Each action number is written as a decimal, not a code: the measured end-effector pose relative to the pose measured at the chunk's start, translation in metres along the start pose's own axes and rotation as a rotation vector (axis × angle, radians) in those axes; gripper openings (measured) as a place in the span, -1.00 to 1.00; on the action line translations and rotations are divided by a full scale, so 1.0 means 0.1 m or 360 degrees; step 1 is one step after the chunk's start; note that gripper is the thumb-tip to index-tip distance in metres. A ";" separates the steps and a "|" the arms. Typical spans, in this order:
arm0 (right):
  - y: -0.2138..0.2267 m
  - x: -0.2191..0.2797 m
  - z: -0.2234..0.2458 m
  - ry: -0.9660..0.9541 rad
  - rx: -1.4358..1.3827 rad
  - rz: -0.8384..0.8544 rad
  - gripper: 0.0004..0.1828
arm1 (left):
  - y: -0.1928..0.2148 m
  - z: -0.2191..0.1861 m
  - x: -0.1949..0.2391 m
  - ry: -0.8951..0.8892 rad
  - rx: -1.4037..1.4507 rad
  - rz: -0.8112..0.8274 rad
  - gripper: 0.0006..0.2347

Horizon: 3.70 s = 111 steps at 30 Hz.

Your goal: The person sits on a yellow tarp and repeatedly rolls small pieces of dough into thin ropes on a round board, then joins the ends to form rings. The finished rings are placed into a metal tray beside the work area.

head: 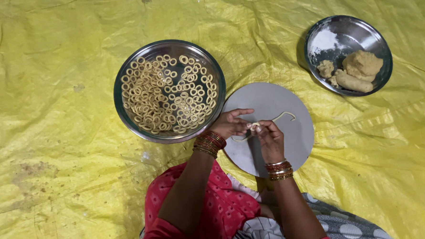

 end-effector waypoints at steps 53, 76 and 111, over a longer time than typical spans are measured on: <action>0.57 0.02 0.55 0.0066 0.2030 -0.0052 -0.63 | -0.24 -0.13 0.15 0.0250 -0.2391 -0.1006 -0.79; -0.34 0.42 0.11 -0.0295 0.3098 0.1425 0.19 | 0.40 -0.95 1.09 -0.0679 -0.0434 -0.1914 -0.80; -0.48 0.53 -0.04 -0.0453 0.3137 0.1518 0.16 | 0.56 -0.82 1.00 -0.1110 0.0432 -0.1646 -0.75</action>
Point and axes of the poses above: each hand's wrist, its own x-axis away from the middle knuckle, its own y-axis out of the back of the hand, z = x × y, the point moved 8 cm from there along -x, towards the middle knuckle, and after that the axes turned 9 degrees about y, right-handed, at the moved point
